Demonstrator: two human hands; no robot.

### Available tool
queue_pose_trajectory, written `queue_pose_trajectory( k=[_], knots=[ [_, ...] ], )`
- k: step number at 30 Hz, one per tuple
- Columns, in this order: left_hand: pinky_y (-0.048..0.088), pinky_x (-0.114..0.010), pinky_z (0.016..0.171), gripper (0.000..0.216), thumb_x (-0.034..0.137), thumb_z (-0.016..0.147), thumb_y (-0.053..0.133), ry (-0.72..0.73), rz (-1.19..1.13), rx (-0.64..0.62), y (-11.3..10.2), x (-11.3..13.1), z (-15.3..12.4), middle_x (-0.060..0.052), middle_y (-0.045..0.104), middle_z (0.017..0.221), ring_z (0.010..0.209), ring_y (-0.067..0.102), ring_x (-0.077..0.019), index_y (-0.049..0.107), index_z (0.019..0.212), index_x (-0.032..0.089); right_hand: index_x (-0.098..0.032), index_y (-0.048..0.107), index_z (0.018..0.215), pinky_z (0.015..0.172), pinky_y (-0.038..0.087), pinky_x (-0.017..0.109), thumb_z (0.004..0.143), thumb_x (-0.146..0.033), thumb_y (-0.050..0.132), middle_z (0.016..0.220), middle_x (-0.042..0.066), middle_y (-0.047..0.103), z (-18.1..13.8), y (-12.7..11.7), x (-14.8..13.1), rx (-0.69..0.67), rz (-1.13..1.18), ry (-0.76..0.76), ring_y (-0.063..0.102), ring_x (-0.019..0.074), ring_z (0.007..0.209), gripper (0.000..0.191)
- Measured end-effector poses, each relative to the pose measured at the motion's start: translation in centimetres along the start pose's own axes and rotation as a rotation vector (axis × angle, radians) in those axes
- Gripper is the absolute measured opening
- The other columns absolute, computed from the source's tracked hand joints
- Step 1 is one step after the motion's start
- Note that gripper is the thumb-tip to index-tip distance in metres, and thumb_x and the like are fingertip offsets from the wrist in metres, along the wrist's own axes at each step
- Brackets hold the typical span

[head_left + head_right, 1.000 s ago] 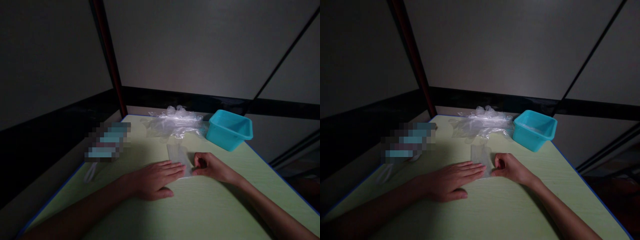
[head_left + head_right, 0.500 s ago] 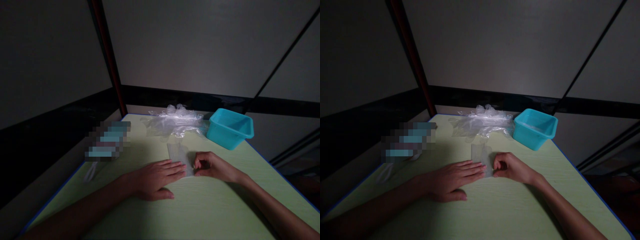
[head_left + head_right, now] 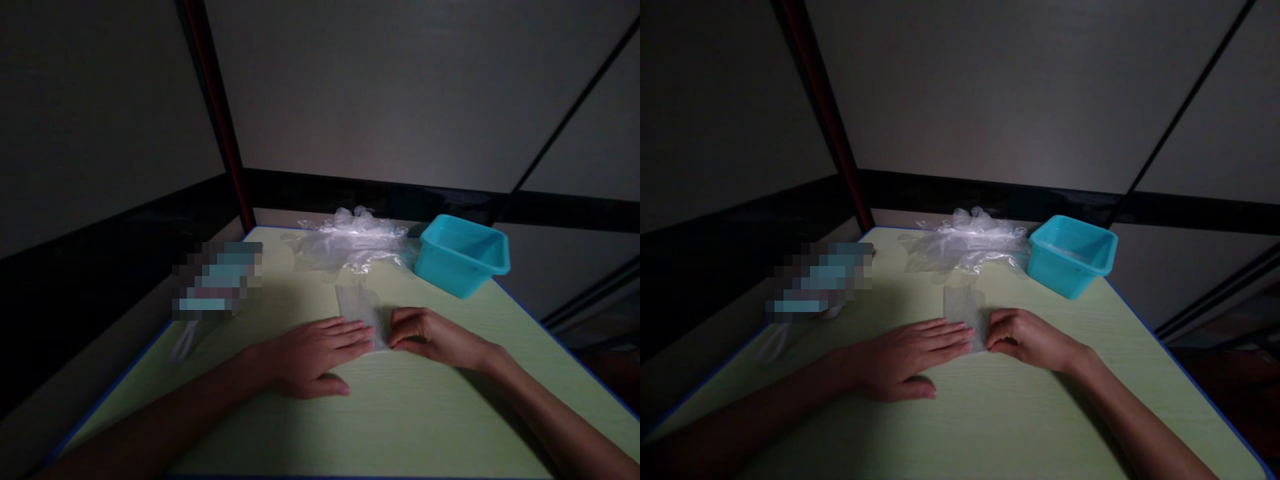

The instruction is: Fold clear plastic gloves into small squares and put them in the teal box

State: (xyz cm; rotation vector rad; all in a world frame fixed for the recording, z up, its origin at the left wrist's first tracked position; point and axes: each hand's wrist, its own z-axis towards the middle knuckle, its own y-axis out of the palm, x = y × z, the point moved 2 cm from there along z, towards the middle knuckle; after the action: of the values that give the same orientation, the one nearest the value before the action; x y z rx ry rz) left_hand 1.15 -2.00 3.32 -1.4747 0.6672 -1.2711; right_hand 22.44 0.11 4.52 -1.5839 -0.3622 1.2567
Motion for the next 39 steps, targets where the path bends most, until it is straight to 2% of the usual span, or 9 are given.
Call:
queue_pose_trajectory(
  k=[6,12,18,27,39],
  knots=[
    [0.012,-0.037,0.106,0.062,0.037,0.083,0.046,0.005,0.031,-0.001,0.2,-0.1,-0.2,-0.009,0.021,0.141,0.129,0.016,-0.0237,0.021,0.136,0.015,-0.017,0.064,0.080,0.069,0.041,0.026,0.084,-0.017,0.047,0.078,0.004,0.057,-0.1,-0.2,-0.6,-0.008,-0.147,-0.046,0.053,0.0138,0.075,0.017],
    [0.010,-0.041,0.105,0.057,0.038,0.083,0.046,0.004,0.089,-0.013,0.3,0.1,0.2,-0.007,0.016,0.142,0.130,0.012,-0.0247,0.026,0.134,0.021,-0.017,0.063,0.079,0.071,0.039,0.025,0.080,-0.012,0.049,0.078,0.003,0.056,-0.1,0.0,-0.7,-0.008,-0.205,-0.066,0.053,0.0134,0.076,0.015],
    [0.012,-0.042,0.105,0.057,0.039,0.083,0.046,0.027,0.087,0.006,0.5,0.5,0.7,-0.010,0.017,0.142,0.130,0.013,-0.0268,0.029,0.133,0.018,-0.017,0.060,0.072,0.070,0.038,0.026,0.080,-0.011,0.048,0.074,0.003,0.055,0.0,0.3,-0.8,-0.018,-0.257,-0.076,0.051,0.0138,0.074,0.015],
    [0.009,-0.043,0.105,0.058,0.049,0.085,0.036,-0.016,0.118,-0.023,1.0,0.8,0.8,-0.011,0.012,0.143,0.131,0.006,-0.0269,0.027,0.134,0.018,-0.015,0.057,0.069,0.067,0.037,0.025,0.077,-0.008,0.048,0.071,0.002,0.052,0.0,0.5,-0.5,0.021,-0.273,-0.086,0.049,0.0133,0.071,0.014],
    [0.008,-0.043,0.105,0.060,0.050,0.085,0.035,-0.056,0.135,-0.045,1.2,0.9,0.9,-0.011,0.011,0.143,0.131,0.004,-0.0270,0.024,0.135,0.017,-0.015,0.056,0.068,0.067,0.038,0.024,0.076,-0.007,0.047,0.070,0.001,0.051,0.1,0.4,-0.9,-0.002,-0.230,-0.069,0.049,0.0125,0.071,0.015]
  ],
)
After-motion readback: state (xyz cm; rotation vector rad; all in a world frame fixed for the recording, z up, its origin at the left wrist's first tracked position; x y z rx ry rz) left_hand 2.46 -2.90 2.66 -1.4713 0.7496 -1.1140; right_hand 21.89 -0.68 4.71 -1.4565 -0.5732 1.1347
